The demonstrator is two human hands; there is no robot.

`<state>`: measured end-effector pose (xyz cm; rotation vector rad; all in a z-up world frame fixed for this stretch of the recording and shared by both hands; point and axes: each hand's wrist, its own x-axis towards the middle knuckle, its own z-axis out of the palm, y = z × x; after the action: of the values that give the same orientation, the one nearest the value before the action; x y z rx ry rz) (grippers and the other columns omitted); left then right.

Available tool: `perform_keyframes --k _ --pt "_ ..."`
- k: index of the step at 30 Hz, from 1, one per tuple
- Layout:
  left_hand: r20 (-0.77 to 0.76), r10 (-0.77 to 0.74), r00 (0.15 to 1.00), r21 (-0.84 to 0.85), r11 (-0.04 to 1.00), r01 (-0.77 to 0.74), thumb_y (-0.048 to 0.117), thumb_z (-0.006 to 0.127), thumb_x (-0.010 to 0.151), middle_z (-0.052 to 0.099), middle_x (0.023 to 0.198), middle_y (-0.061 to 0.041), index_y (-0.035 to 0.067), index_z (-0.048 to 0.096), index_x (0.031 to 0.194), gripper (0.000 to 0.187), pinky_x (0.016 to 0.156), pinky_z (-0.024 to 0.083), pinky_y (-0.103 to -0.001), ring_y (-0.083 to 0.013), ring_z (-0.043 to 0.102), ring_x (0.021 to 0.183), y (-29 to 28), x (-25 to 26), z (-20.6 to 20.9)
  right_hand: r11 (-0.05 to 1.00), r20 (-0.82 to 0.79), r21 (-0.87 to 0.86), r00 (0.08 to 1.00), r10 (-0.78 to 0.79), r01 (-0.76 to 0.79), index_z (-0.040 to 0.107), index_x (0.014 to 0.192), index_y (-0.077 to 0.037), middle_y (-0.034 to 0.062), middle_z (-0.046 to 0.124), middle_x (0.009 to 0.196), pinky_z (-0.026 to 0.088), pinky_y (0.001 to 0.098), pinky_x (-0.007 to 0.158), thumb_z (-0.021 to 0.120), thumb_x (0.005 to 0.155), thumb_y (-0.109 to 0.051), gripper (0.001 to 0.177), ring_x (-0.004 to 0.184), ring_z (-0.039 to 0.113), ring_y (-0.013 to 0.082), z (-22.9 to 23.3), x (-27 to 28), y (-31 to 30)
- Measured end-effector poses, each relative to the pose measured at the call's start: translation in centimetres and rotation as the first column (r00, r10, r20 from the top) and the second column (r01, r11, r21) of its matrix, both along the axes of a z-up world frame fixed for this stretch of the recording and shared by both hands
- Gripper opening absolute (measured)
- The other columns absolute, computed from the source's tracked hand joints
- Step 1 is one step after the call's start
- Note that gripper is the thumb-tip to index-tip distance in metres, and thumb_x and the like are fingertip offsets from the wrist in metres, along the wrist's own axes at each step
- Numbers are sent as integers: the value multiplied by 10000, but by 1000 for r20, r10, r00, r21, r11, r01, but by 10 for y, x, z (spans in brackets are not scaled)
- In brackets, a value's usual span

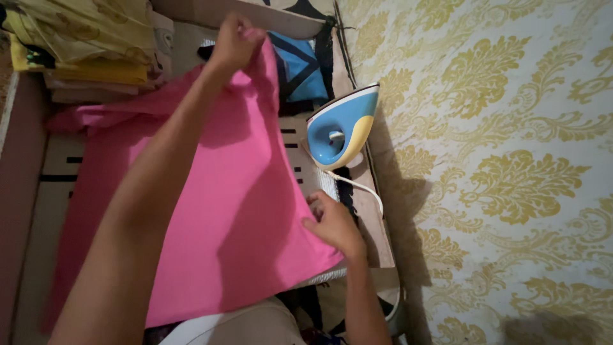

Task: The person irons a pink shirt using an iron and then folds it by hand on a padded surface.

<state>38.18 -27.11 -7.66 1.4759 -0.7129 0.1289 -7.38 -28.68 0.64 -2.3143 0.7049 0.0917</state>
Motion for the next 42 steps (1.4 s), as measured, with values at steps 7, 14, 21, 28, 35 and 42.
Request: perform_keyframes --k 7,14,21,28,35,42 --pt "-70 46 996 211 977 -31 273 801 924 716 1027 -162 101 590 1167 364 693 574 -450 -292 727 852 4 40 21 943 147 -119 933 327 -312 403 1527 -52 241 608 1376 531 430 992 768 725 -85 882 1124 665 390 9 -10 51" --pt "560 125 819 700 458 -548 188 773 907 740 985 -268 -101 504 1452 673 751 586 -496 -425 738 891 48 64 -24 898 -107 -58 897 430 -437 313 1563 -37 270 529 1387 454 478 1061 787 727 -148 967 1265 541 449 -24 -4 86" --pt "450 128 884 638 646 -419 655 839 741 722 946 -236 25 673 1081 735 781 555 -551 -434 693 892 47 6 0 906 -62 -48 907 417 -420 262 1587 -68 301 464 1461 402 486 1119 809 737 -134 1013 1343 468 460 -16 -5 82" --pt "423 121 898 527 774 -352 425 722 946 724 890 -239 88 769 906 342 803 566 -539 -439 703 858 32 10 -29 914 -106 30 908 405 -404 196 1619 -88 317 410 1498 371 471 1157 782 737 -111 1059 1378 436 471 -4 -7 89" --pt "403 151 902 387 866 -318 399 897 802 697 888 -304 -89 656 1011 583 750 563 -562 -492 681 845 28 52 -70 893 -133 -4 885 446 -451 213 1603 -45 372 328 1548 357 511 1165 786 800 -128 989 1422 360 532 -22 -15 92" --pt "393 118 912 285 927 -243 128 799 928 697 1240 -219 15 566 1334 482 922 569 -488 -429 680 1112 24 54 -78 889 -331 151 826 457 -431 153 1630 -103 332 211 1599 327 520 1165 792 802 -107 1047 1467 267 471 10 -6 99"
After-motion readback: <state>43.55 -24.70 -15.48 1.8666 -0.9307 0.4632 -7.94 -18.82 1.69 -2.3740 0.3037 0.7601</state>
